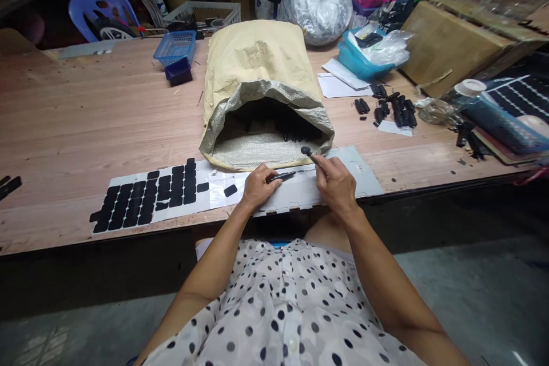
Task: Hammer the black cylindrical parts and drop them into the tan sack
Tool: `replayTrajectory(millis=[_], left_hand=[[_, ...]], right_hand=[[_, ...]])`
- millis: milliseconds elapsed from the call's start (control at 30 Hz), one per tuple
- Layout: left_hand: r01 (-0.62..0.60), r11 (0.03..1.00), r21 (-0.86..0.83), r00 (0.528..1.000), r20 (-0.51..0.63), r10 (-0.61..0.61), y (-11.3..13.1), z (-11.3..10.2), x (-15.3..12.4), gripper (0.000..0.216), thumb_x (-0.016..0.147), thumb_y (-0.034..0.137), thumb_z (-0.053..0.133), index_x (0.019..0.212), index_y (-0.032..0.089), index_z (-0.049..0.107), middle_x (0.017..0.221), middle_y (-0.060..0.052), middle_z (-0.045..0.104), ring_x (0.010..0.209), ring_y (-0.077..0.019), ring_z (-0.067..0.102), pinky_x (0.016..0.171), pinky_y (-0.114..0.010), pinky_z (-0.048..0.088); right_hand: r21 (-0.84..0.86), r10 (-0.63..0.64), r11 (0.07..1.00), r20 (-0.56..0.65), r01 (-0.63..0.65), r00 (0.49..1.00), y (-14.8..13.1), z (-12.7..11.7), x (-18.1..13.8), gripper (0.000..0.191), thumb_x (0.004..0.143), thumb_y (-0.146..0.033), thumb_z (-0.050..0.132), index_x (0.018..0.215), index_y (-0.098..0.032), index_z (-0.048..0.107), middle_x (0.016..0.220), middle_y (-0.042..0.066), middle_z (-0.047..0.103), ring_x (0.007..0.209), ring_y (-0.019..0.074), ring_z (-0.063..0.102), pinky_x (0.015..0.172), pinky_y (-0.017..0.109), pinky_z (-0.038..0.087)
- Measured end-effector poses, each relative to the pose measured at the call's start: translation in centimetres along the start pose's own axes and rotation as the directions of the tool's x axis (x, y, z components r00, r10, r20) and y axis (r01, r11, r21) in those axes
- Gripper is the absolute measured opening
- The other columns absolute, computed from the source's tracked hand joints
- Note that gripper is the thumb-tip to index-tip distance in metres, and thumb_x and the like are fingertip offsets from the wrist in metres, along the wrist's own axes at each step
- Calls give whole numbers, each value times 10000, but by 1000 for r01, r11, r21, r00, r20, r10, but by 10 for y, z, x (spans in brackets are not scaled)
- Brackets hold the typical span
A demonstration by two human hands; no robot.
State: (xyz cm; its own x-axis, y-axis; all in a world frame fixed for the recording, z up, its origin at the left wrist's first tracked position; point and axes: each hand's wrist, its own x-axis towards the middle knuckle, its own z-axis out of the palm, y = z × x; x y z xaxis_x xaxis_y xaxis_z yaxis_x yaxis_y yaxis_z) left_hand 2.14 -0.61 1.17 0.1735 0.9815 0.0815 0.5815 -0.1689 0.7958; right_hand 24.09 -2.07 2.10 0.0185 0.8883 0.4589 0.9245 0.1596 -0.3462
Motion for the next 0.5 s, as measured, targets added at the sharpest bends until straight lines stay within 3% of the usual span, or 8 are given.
replayTrajectory(millis=[200, 500], left_hand=[[-25, 1000, 13, 1000, 14, 25, -4, 0, -2, 134, 891, 275, 628, 879, 216, 748, 860, -8, 656, 763, -160, 619, 757, -291, 505], [-1, 1000, 6, 999, 43, 0, 6, -10, -5, 227, 951, 279, 503, 807, 210, 666, 876, -23, 644, 841, -180, 619, 797, -299, 483]], right_hand=[[-141, 13, 990, 51, -6, 999, 24, 22, 13, 343, 957, -219, 482, 1154, -255, 760, 864, 78, 624, 822, 213, 513, 700, 306, 352], [-169, 7, 986, 49, 1, 999, 18, 27, 6, 349, 938, -205, 489, 1183, -240, 734, 900, 99, 593, 849, 240, 459, 716, 342, 310]])
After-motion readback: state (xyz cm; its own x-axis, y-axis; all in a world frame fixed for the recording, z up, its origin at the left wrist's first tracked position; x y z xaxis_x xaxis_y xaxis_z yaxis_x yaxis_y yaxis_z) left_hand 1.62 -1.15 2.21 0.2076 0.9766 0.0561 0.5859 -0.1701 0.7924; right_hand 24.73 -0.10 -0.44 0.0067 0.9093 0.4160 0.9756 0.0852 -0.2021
